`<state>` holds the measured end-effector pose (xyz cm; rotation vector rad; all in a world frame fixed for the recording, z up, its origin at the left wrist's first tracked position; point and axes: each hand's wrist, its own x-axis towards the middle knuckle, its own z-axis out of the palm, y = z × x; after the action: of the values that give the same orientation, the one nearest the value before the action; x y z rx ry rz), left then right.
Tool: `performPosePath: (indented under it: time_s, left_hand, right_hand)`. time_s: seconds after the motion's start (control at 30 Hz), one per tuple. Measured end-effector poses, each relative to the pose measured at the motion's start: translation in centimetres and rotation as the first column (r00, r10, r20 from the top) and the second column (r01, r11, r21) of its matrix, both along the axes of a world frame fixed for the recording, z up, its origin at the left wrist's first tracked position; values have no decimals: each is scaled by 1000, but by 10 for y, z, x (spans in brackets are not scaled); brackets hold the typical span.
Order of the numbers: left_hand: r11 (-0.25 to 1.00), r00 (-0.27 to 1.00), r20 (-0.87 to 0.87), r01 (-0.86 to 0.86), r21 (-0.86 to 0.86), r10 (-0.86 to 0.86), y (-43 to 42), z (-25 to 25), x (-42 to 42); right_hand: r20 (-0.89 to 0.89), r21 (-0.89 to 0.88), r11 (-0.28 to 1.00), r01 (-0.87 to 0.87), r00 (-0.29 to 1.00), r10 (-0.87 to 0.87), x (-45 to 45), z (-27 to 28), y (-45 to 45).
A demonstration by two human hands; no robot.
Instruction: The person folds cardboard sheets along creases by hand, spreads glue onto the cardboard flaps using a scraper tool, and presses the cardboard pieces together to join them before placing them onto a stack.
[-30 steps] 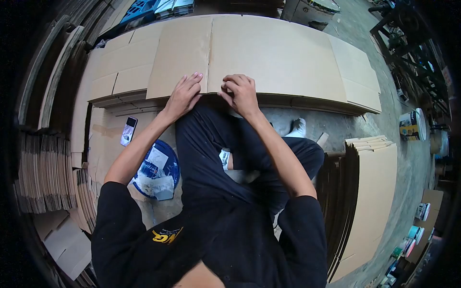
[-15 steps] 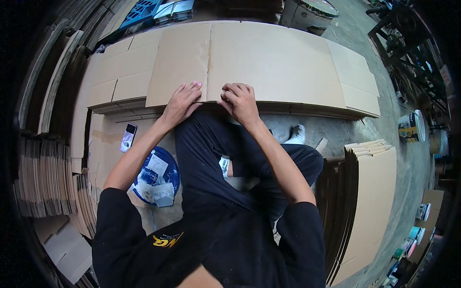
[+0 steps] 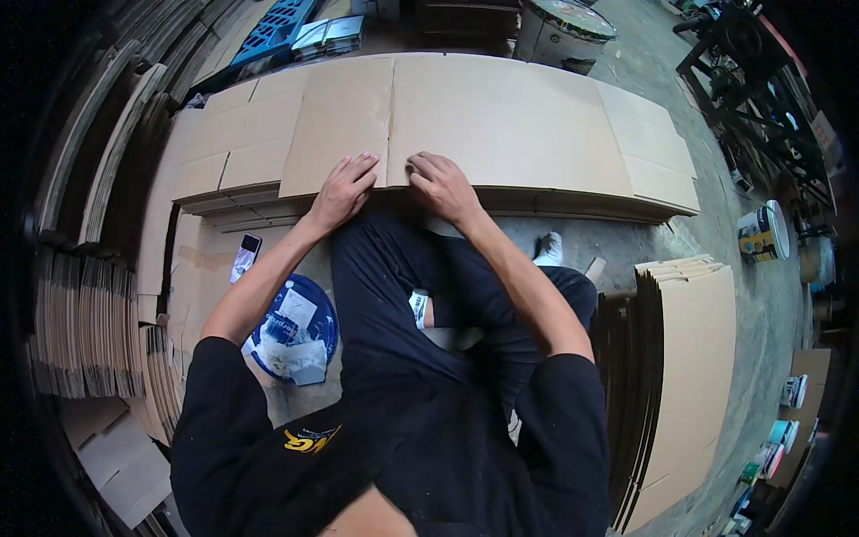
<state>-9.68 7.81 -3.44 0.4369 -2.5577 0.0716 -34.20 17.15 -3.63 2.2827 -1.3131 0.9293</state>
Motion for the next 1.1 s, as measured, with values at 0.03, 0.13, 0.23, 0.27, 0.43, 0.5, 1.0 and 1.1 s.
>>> performPosePath:
  time_s: [0.03, 0.13, 0.23, 0.27, 0.43, 0.5, 1.0, 1.1]
  left_hand:
    - [1000, 1000, -2, 3, -7, -3, 1, 8, -1]
    - [996, 997, -37, 66, 54, -64, 6, 35, -3]
    - [993, 990, -87, 117, 19, -115, 16, 77, -4]
    - [993, 993, -42, 109, 55, -107, 19, 93, -4]
    - [991, 994, 63, 77, 112, -85, 39, 163, -4]
    - [998, 997, 46, 64, -21, -63, 50, 182, -5]
    - [973, 972, 80, 225, -58, -220, 26, 285, -60]
    - [954, 985, 167, -11, 299, -41, 26, 348, -71]
  right_hand:
    - [-13, -10, 999, -43, 999, 42, -2, 4, -3]
    - [-45, -30, 996, -87, 995, 85, -8, 22, 2]
    - [-96, 17, 998, -54, 994, 55, -11, 56, 13]
    - [-127, 73, 997, -16, 992, 26, -11, 69, 17]
    - [-172, -44, 999, -15, 985, 7, -9, 132, 41]
    - [-184, -86, 996, 1, 983, -17, -9, 149, 46]
    - [689, -294, 875, 385, 719, -86, 21, 135, 89]
    - [990, 131, 922, 364, -7, -138, 49, 11, 55]
